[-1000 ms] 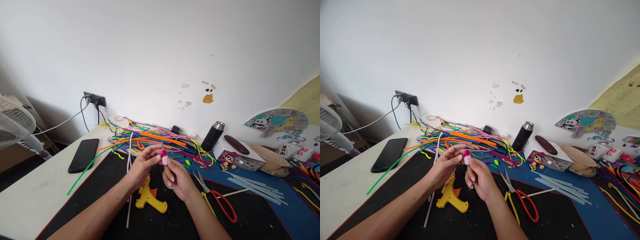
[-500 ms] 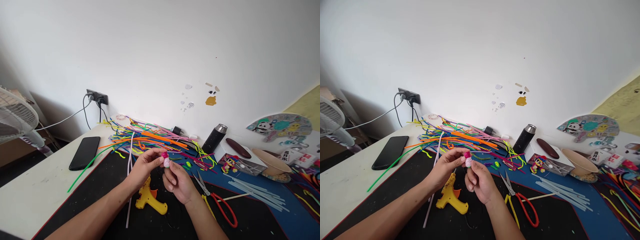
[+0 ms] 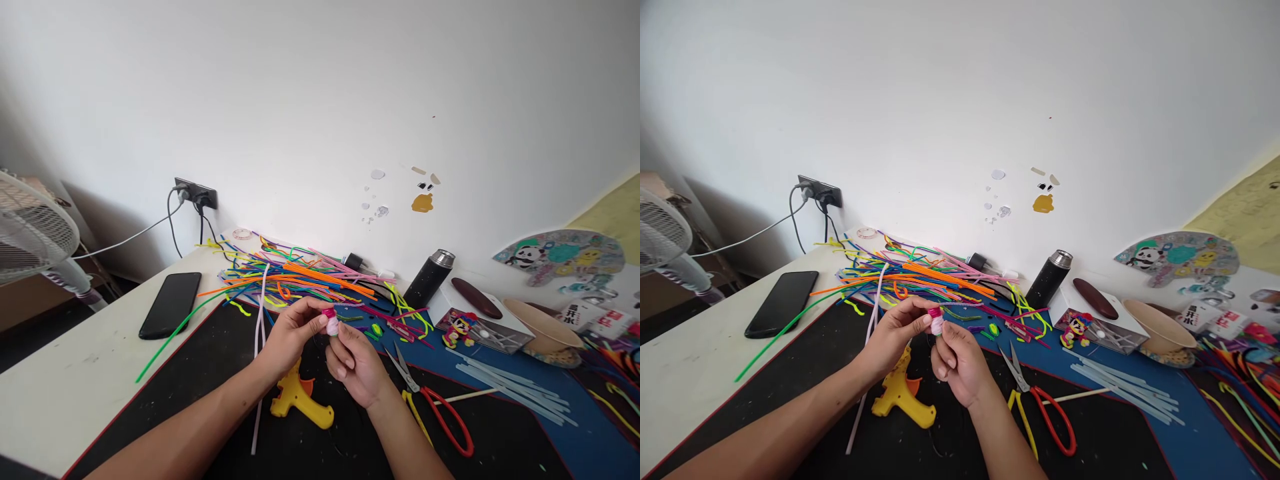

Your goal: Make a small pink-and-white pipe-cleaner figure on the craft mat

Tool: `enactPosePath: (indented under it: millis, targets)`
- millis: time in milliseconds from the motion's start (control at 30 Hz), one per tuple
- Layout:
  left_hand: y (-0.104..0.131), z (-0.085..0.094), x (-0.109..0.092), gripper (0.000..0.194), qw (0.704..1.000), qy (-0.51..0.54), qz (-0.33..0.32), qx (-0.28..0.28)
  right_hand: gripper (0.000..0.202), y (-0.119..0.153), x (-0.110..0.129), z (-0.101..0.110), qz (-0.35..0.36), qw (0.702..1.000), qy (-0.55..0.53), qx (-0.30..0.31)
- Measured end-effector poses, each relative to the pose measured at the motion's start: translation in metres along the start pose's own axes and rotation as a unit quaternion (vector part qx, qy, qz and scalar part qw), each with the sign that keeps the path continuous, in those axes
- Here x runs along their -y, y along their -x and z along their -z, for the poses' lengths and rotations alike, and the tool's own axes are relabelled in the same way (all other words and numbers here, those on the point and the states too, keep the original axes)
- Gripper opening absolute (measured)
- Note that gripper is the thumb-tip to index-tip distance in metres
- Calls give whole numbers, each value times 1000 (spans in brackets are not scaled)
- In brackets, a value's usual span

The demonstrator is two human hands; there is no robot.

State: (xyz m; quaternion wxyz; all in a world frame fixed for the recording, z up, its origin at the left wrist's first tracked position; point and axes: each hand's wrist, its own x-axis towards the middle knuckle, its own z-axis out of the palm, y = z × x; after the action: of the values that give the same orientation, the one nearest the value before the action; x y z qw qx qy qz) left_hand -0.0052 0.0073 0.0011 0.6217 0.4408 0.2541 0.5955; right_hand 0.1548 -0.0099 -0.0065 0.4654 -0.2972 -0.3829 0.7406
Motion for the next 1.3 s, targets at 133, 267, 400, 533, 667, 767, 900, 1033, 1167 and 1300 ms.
enactPosePath:
  millis: [133,267,400,533,667,767,900,1033,1167,1300]
  targets:
    - [0,1,2,25,1000,0,4,-5,46,1,0,-1,4,1000,3,-7]
    - [0,-1,2,25,1000,-2,8,-7,47,0,0,-1,8,1000,1,-14]
    - [1,-2,0,26,1000,-23,3,5,44,-1,0,-1,17,999,5,-29]
    - [1,4,1,50,994,-87,0,67,43,-2,1,-3,27,997,38,-61]
    - [0,13,-1,57,954,-278,-69,85,46,-1,3,-5,38,992,85,-88]
    - [-1,18,-5,51,920,-366,-110,84,49,-2,2,-5,53,986,130,-89]
    - [-2,22,-10,49,878,-444,-145,105,51,-4,-1,-1,77,976,186,-85]
    - [-2,23,-13,47,844,-490,-181,118,50,-5,-3,2,91,966,227,-83]
    - [-2,22,-13,45,832,-504,-199,120,51,-3,-1,2,88,961,249,-85]
    - [-2,23,-12,44,840,-500,-191,93,53,-2,2,1,79,966,232,-80]
